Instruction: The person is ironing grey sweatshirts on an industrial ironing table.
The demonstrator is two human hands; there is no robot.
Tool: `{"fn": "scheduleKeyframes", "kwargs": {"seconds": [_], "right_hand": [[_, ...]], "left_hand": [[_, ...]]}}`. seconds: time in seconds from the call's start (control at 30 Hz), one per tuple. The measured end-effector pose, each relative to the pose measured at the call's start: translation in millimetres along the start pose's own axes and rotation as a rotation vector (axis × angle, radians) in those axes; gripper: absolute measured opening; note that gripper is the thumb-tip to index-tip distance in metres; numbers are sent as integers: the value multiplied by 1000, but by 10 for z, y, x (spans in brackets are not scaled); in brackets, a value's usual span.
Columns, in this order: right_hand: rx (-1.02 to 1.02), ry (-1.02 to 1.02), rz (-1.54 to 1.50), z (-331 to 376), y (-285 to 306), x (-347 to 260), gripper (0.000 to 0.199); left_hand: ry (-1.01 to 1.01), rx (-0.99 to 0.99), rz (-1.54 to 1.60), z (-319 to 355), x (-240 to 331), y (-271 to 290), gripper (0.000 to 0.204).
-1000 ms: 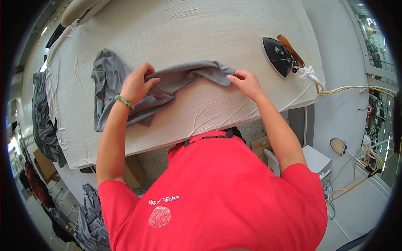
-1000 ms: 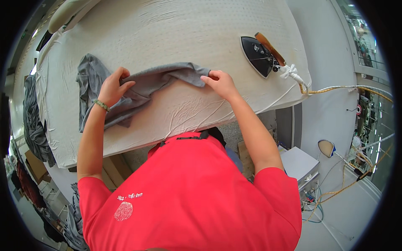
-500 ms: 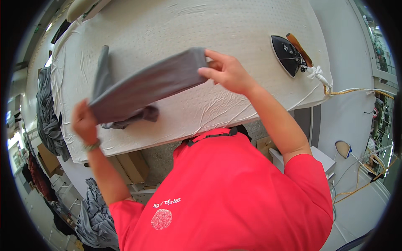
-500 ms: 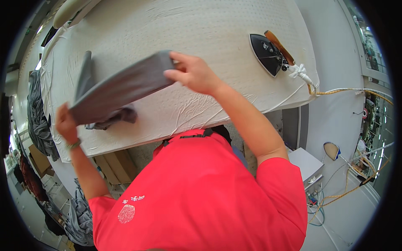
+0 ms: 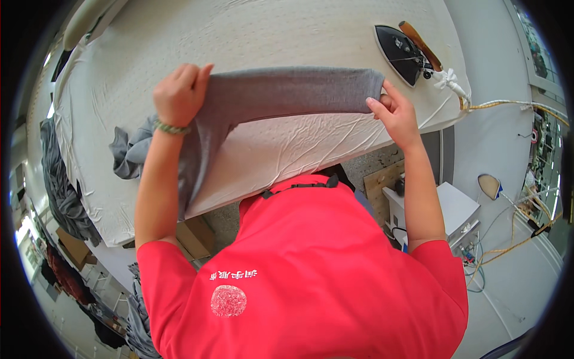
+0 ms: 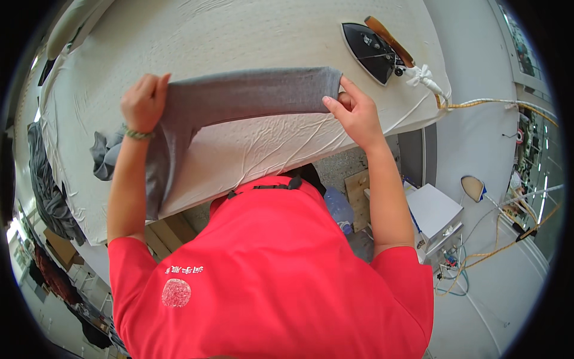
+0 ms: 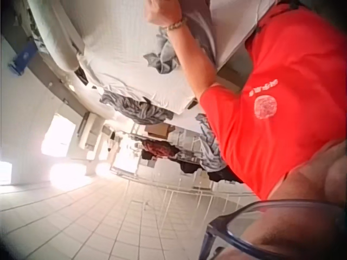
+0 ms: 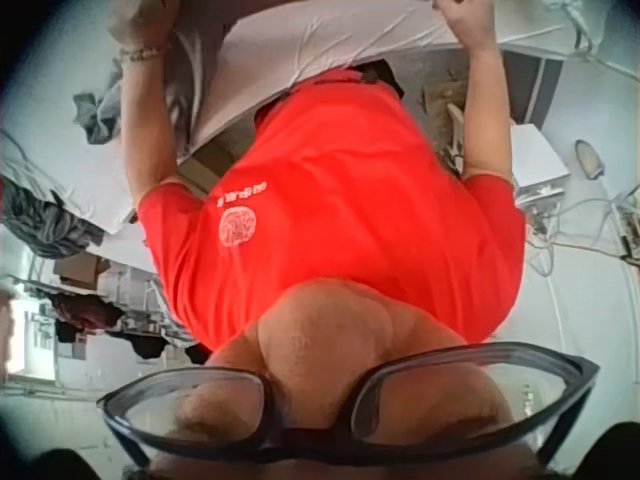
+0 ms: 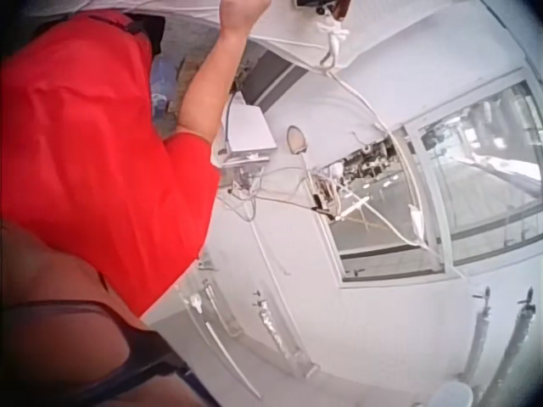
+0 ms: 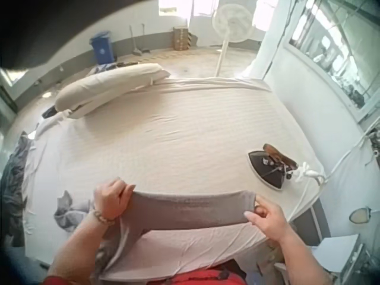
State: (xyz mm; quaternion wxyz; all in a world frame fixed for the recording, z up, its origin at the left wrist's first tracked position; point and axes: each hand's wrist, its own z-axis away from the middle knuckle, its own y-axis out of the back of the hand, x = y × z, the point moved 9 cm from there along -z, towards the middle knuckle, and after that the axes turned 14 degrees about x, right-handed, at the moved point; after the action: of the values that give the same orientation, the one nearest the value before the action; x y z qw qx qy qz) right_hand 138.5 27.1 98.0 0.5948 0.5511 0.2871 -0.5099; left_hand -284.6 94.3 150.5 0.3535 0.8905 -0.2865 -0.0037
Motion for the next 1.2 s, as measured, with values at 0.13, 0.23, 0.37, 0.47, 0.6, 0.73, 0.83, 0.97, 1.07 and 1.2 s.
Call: {"fn": "scheduleKeyframes", "kwargs": {"seconds": [0.13,0.23,0.37,0.47,0.6,0.73,0.83,0.97,1.07,1.2], "right_hand": [[3,-138,99,-202,-10,569,61],[-86,-240,178,-339,-238,794,62],[32,-452,-53,-383,-185,829,66],[-119,-547,-59,-367,-379,899,72],[42,-400,-28,-361,-245,894,74],[26,-312,-36,-337,-213,862,77],[2,-255,-37,-357,-170,836,77],[8,-242,-1,-323,-203,996,76],[25,-227,7,-332,-243,1010,76],[55,-190,2,-345,-226,1023,76]], "left_hand": [[40,-131,-107,256,-24,-694,21],[-27,-3,15,300,234,-718,13],[147,-282,206,695,923,-397,17],[124,-341,160,979,1161,-434,23],[69,-397,107,1128,1168,-527,29],[59,-515,131,1165,1070,-567,30],[70,-604,173,1246,1131,-560,29],[54,-569,211,1114,1094,-606,29],[16,-330,179,731,800,-736,26],[279,-550,51,589,-46,-1122,24]]}}
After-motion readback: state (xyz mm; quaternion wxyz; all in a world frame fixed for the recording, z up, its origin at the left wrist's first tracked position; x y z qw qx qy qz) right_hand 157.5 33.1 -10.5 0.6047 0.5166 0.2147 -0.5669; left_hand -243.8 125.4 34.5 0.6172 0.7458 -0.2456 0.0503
